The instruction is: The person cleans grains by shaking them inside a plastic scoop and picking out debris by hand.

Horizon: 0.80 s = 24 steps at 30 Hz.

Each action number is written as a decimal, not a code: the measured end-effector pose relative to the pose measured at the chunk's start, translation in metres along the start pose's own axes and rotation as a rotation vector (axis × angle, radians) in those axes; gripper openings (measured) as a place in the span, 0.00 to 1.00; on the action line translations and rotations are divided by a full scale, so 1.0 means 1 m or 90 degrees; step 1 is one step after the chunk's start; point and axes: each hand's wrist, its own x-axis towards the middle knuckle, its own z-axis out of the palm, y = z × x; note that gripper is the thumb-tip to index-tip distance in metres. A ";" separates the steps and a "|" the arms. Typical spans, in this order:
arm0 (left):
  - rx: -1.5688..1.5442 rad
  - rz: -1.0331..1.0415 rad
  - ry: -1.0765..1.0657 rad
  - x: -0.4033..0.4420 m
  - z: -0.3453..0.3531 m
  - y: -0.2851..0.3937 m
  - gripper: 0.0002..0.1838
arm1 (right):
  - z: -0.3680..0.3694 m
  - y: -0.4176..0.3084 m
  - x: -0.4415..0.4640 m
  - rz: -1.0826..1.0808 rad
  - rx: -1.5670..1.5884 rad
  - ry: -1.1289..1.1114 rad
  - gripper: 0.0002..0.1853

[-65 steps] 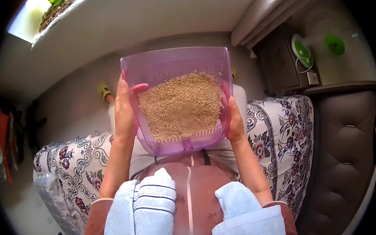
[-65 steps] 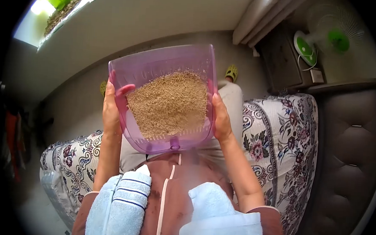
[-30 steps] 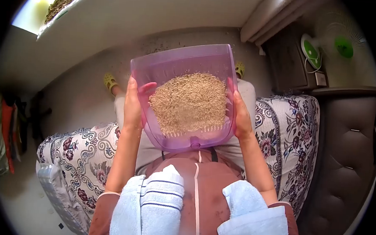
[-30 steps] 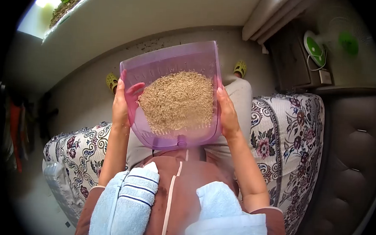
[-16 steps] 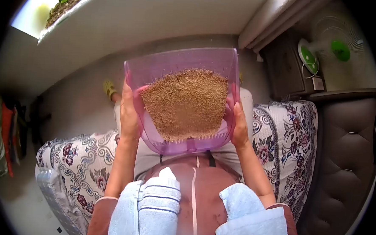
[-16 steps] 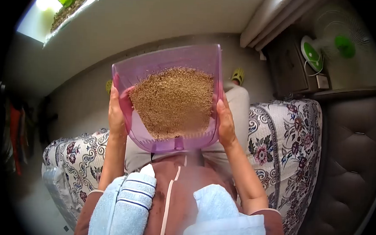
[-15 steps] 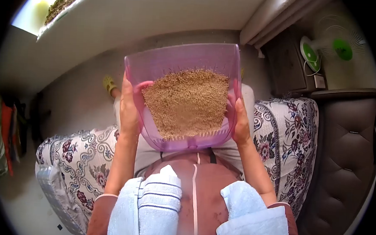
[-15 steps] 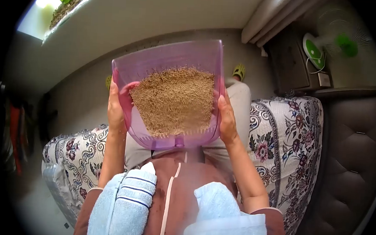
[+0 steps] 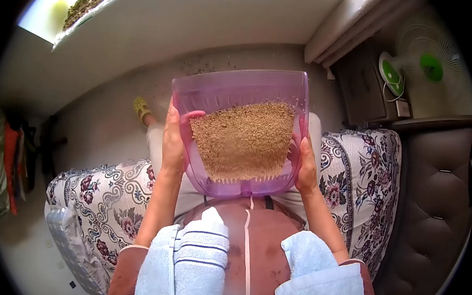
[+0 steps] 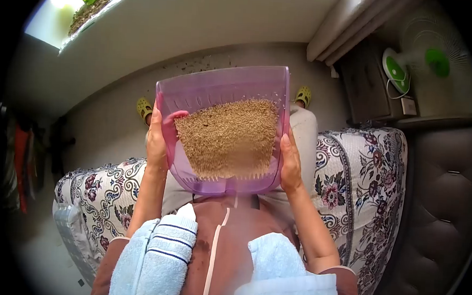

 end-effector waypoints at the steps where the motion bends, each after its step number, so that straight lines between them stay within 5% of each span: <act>1: -0.027 -0.019 0.022 -0.003 0.007 0.000 0.32 | -0.002 -0.003 -0.008 0.033 0.004 0.000 0.30; 5: 0.018 -0.100 -0.011 0.010 -0.013 -0.014 0.30 | -0.001 -0.016 0.004 0.078 0.024 0.036 0.30; 10: -0.087 0.010 -0.038 -0.007 0.013 0.052 0.31 | 0.040 -0.105 -0.007 -0.136 -0.065 -0.086 0.29; 17: 0.067 0.063 -0.031 0.011 -0.005 0.012 0.30 | 0.013 -0.014 0.003 0.031 0.093 -0.042 0.30; 20: -0.005 -0.140 0.017 0.009 -0.011 0.006 0.29 | 0.017 -0.019 0.008 0.080 0.071 0.016 0.29; 22: -0.055 -0.161 0.034 0.008 -0.010 0.013 0.29 | 0.029 -0.052 0.013 0.116 0.061 0.016 0.29; 24: -0.122 -0.115 -0.008 0.002 -0.009 0.022 0.28 | 0.044 -0.087 0.011 -0.034 -0.062 -0.035 0.29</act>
